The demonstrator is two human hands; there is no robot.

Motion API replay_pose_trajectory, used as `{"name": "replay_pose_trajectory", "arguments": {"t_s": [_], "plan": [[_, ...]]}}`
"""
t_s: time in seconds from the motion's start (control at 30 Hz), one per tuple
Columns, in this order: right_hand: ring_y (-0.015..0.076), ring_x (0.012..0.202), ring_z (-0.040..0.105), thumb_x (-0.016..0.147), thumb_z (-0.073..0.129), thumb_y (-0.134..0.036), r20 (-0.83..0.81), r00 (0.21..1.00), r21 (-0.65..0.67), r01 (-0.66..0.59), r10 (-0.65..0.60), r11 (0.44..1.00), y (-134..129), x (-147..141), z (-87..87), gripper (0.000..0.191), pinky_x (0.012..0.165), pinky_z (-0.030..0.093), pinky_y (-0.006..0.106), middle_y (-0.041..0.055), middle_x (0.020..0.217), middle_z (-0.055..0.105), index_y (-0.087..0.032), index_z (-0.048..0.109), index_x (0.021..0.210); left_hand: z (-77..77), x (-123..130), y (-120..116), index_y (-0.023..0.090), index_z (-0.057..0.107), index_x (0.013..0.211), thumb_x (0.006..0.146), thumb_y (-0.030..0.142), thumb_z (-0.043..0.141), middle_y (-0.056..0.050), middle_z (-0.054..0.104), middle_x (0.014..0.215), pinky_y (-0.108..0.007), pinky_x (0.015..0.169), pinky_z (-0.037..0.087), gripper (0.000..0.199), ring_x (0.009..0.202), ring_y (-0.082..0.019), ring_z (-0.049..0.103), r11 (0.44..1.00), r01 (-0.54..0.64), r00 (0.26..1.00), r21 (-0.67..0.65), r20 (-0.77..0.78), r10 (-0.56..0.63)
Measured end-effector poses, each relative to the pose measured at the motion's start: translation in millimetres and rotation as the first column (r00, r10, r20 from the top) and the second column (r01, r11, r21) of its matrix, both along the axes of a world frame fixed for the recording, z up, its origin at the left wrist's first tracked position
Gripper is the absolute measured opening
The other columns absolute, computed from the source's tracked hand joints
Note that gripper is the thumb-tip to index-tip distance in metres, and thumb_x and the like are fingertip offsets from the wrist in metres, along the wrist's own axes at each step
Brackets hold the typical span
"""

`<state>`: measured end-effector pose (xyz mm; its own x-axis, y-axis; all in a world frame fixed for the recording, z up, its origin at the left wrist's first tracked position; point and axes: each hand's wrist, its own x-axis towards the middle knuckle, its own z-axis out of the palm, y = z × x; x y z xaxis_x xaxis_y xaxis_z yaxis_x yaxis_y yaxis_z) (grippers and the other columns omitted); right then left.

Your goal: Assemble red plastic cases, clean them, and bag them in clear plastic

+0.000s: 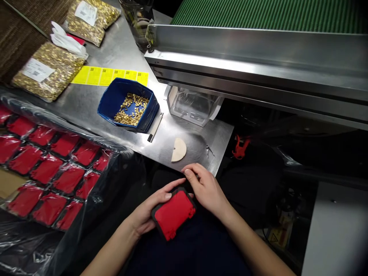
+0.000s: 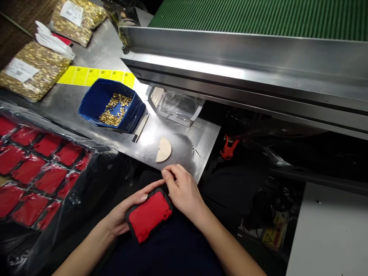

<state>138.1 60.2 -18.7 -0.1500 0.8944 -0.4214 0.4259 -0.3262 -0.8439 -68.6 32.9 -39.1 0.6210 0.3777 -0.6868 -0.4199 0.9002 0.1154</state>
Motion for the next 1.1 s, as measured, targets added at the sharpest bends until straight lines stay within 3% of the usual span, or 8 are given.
{"name": "replay_pose_trajectory", "arguments": {"t_s": [0.1,0.17,0.33,0.57,0.77,0.93,1.0,1.1], "plan": [[0.0188,0.115,0.064,0.103,0.055,-0.045,-0.148,0.983,0.024,-0.103,0.105,0.994,-15,14,-4.4,0.031,0.097,0.051,0.031,0.0038,0.127,0.067,-0.029,0.065,0.128,-4.9,7,0,0.005,0.067,0.123,0.098,0.018,0.053,-0.018,0.078,0.109,-0.034,0.092,0.059,0.031,0.092,-0.023,0.077,0.956,-0.22,0.971,-0.195,-0.139,0.195],[0.022,0.132,0.055,0.095,0.068,-0.049,-0.226,0.946,0.058,-0.226,0.233,0.972,-25,20,-4.8,0.047,0.113,0.044,0.035,0.0045,0.143,0.058,-0.032,0.06,0.138,-5.7,14,2,0.003,0.071,0.107,0.101,0.018,0.047,-0.017,0.08,0.095,-0.036,0.088,0.061,0.029,0.083,-0.022,0.077,0.904,-0.309,0.947,-0.297,-0.184,0.263],[0.0278,0.134,0.053,0.073,0.084,-0.062,-0.208,0.955,0.076,-0.201,0.212,0.977,-32,27,-1.2,0.076,0.113,0.045,0.04,0.0074,0.141,0.052,-0.033,0.059,0.139,5.7,38,6,0.005,0.073,0.098,0.103,0.024,0.046,-0.016,0.079,0.093,-0.04,0.084,0.063,0.034,0.086,-0.025,0.077,0.865,-0.273,0.962,-0.421,-0.093,0.258],[0.023,0.108,0.063,0.075,0.07,-0.079,-0.269,0.958,0.118,-0.065,0.095,0.991,-28,37,11.1,0.075,0.098,0.049,0.034,0.0056,0.119,0.061,-0.029,0.065,0.13,18.4,51,3,0.006,0.076,0.098,0.1,0.018,0.047,-0.015,0.08,0.096,-0.036,0.078,0.063,0.031,0.085,-0.024,0.076,0.949,-0.155,0.982,-0.275,-0.151,0.117],[0.0233,0.101,0.062,0.077,0.061,-0.084,-0.337,0.941,0.077,0.01,0.017,0.997,-31,40,11.4,0.071,0.093,0.048,0.033,0.005,0.112,0.063,-0.026,0.068,0.119,30.2,55,4,0.012,0.078,0.105,0.106,0.036,0.047,-0.012,0.081,0.101,-0.035,0.087,0.059,0.039,0.094,-0.024,0.075,0.979,-0.069,0.988,-0.191,-0.148,0.04],[0.02,0.082,0.061,0.091,0.043,-0.082,-0.313,0.941,-0.139,0.087,-0.127,0.986,-42,39,9.3,0.066,0.073,0.047,0.029,0.0026,0.094,0.067,-0.024,0.067,0.113,36.0,61,3,0.022,0.065,0.138,0.105,0.051,0.047,-0.006,0.066,0.143,-0.036,0.119,0.037,0.047,0.14,-0.027,0.052,0.982,-0.127,0.937,0.143,-0.307,0.166],[0.0188,0.078,0.062,0.101,0.034,-0.071,-0.26,0.954,-0.24,0.085,-0.149,0.967,-49,36,14.5,0.057,0.071,0.047,0.029,0.0013,0.089,0.068,-0.025,0.065,0.112,35.1,62,4,0.02,0.063,0.14,0.105,0.058,0.041,-0.009,0.062,0.147,-0.04,0.121,0.034,0.056,0.142,-0.03,0.05,0.963,-0.167,0.942,0.212,-0.253,0.219],[0.021,0.091,0.066,0.107,0.03,-0.062,-0.222,0.968,-0.312,0.042,-0.115,0.949,-59,31,28.5,0.049,0.085,0.049,0.032,0.001,0.092,0.071,-0.027,0.063,0.115,34.0,63,8,0.014,0.062,0.141,0.103,0.064,0.033,-0.017,0.066,0.141,-0.049,0.115,0.041,0.069,0.128,-0.037,0.062,0.973,-0.17,0.971,0.158,-0.138,0.193]]}}
